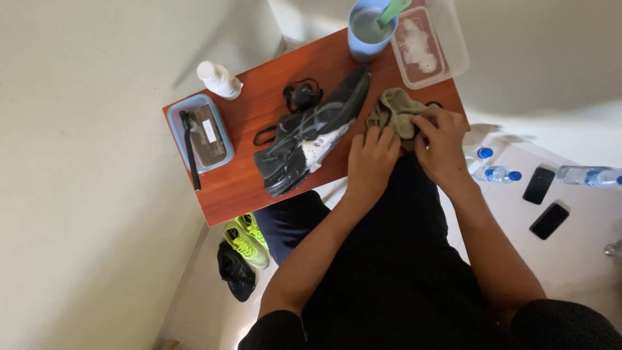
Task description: The person scrubs a black sneaker with a soapy cloth, then wipes it with a dry towel. They dip the cloth in water and continue wiping the shoe until the end of the clip.
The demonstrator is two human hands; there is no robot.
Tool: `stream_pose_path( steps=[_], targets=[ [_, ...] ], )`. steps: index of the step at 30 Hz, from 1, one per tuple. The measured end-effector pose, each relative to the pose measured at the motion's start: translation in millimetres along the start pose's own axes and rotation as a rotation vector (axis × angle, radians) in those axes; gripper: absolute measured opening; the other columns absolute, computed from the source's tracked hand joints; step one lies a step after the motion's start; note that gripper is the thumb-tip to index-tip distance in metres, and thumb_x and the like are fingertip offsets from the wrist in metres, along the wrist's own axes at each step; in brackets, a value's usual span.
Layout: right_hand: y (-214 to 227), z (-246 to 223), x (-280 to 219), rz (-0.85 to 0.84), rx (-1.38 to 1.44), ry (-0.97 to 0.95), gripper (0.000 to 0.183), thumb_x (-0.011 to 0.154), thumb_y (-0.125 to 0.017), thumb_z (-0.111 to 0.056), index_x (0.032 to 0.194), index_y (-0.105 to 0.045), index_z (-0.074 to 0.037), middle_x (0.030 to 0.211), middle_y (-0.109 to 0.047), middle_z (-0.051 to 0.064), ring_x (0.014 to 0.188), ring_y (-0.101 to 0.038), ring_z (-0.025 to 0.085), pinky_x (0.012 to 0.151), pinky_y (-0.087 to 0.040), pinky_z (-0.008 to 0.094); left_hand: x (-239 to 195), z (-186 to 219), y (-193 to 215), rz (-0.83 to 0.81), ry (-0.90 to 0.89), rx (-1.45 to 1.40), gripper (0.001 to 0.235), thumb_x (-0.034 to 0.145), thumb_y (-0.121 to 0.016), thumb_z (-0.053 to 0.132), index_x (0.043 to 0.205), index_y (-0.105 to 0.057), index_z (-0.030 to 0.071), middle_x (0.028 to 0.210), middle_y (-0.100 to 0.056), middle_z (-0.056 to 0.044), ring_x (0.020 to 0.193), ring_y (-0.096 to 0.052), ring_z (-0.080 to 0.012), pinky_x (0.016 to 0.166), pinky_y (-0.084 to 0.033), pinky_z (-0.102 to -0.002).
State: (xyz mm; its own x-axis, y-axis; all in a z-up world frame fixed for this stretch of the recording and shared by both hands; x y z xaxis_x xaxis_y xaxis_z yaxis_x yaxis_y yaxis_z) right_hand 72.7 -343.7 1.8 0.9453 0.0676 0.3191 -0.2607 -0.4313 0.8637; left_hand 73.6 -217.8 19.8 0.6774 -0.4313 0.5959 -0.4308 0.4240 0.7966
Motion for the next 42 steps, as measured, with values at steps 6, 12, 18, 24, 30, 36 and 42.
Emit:
stream_pose_path(
  steps=[6, 12, 18, 24, 30, 36, 42],
  targets=[
    [9.4, 9.7, 6.7, -0.015, 0.284, -0.082, 0.015, 0.093, -0.065, 0.007, 0.106, -0.066, 0.000, 0.116, -0.059, 0.016, 0.111, -0.050, 0.035, 0.095, -0.045, 0.045, 4.2, -20.6, 18.8, -0.031, 0.142, -0.211, 0.009, 0.092, -0.072, 0.013, 0.098, -0.066, 0.014, 0.096, -0.059, -0.001, 0.091, -0.063, -0.0215, 0.068, -0.046, -0.033],
    [11.6, 18.6, -3.1, 0.023, 0.585, -0.272, 0.010, 0.108, -0.058, -0.010, 0.113, -0.062, -0.003, 0.111, -0.064, 0.015, 0.109, -0.059, 0.029, 0.095, -0.048, 0.043, 4.3, -31.3, 46.2, -0.033, 0.320, -0.443, 0.015, 0.092, -0.070, 0.018, 0.102, -0.063, 0.009, 0.100, -0.061, -0.005, 0.096, -0.062, -0.0270, 0.073, -0.044, -0.036],
    [35.2, -44.4, 11.0, -0.028, 0.640, -0.106, 0.011, 0.106, -0.062, -0.006, 0.108, -0.072, -0.003, 0.080, -0.059, 0.012, 0.071, -0.060, 0.028, 0.067, -0.049, 0.037, 14.7, -12.4, 89.3, 0.057, 0.271, -0.423, 0.040, 0.085, -0.079, 0.020, 0.118, -0.062, 0.007, 0.111, -0.059, -0.009, 0.111, -0.058, -0.0299, 0.087, -0.040, -0.039],
    [58.7, -48.3, 4.2, -0.064, 0.570, -0.060, 0.012, 0.101, -0.069, -0.013, 0.107, -0.075, -0.005, 0.072, -0.057, 0.006, 0.057, -0.054, 0.021, 0.058, -0.047, 0.033, -1.9, -19.8, 85.1, 0.138, 0.353, -0.581, 0.021, 0.088, -0.068, 0.000, 0.108, -0.064, 0.005, 0.099, -0.063, -0.007, 0.098, -0.066, -0.0250, 0.092, -0.052, -0.036],
    [86.8, -62.1, 5.9, -0.098, 0.651, -0.036, 0.010, 0.100, -0.069, -0.008, 0.104, -0.073, -0.001, 0.067, -0.054, 0.006, 0.051, -0.044, 0.013, 0.049, -0.037, 0.029, -22.8, -9.9, 88.0, 0.105, 0.330, -0.769, 0.015, 0.092, -0.068, -0.004, 0.106, -0.062, 0.001, 0.090, -0.056, -0.008, 0.083, -0.062, -0.0283, 0.083, -0.052, -0.038],
    [97.8, -63.0, 2.5, -0.397, 0.276, -0.045, 0.025, 0.084, -0.073, -0.007, 0.109, -0.069, -0.011, 0.080, -0.055, 0.001, 0.068, -0.050, 0.018, 0.066, -0.038, 0.033, -56.7, -19.3, 115.2, -0.075, 0.341, -0.960, 0.005, 0.101, -0.063, 0.004, 0.106, -0.061, 0.005, 0.088, -0.058, -0.009, 0.076, -0.054, -0.0286, 0.070, -0.042, -0.040],
    [102.4, -84.1, -2.7, -0.361, 0.282, 0.203, 0.022, 0.096, -0.065, 0.003, 0.112, -0.075, -0.008, 0.091, -0.060, 0.004, 0.077, -0.061, 0.019, 0.064, -0.047, 0.031, -64.5, -30.7, 168.1, -0.016, 0.246, -0.955, 0.012, 0.098, -0.065, -0.002, 0.107, -0.056, -0.002, 0.085, -0.053, -0.015, 0.069, -0.050, -0.0303, 0.065, -0.041, -0.041]
  ],
)
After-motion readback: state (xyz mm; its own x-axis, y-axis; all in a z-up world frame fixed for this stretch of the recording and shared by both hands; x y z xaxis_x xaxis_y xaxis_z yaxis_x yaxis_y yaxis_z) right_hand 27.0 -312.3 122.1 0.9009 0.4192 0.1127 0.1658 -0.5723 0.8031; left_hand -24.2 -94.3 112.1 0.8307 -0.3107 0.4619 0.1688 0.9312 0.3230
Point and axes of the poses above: each hand's wrist, its own x-axis towards the middle knuckle, its own y-axis out of the back of the hand, z = x × y, the point moved 8 cm from there along x, towards the middle knuckle
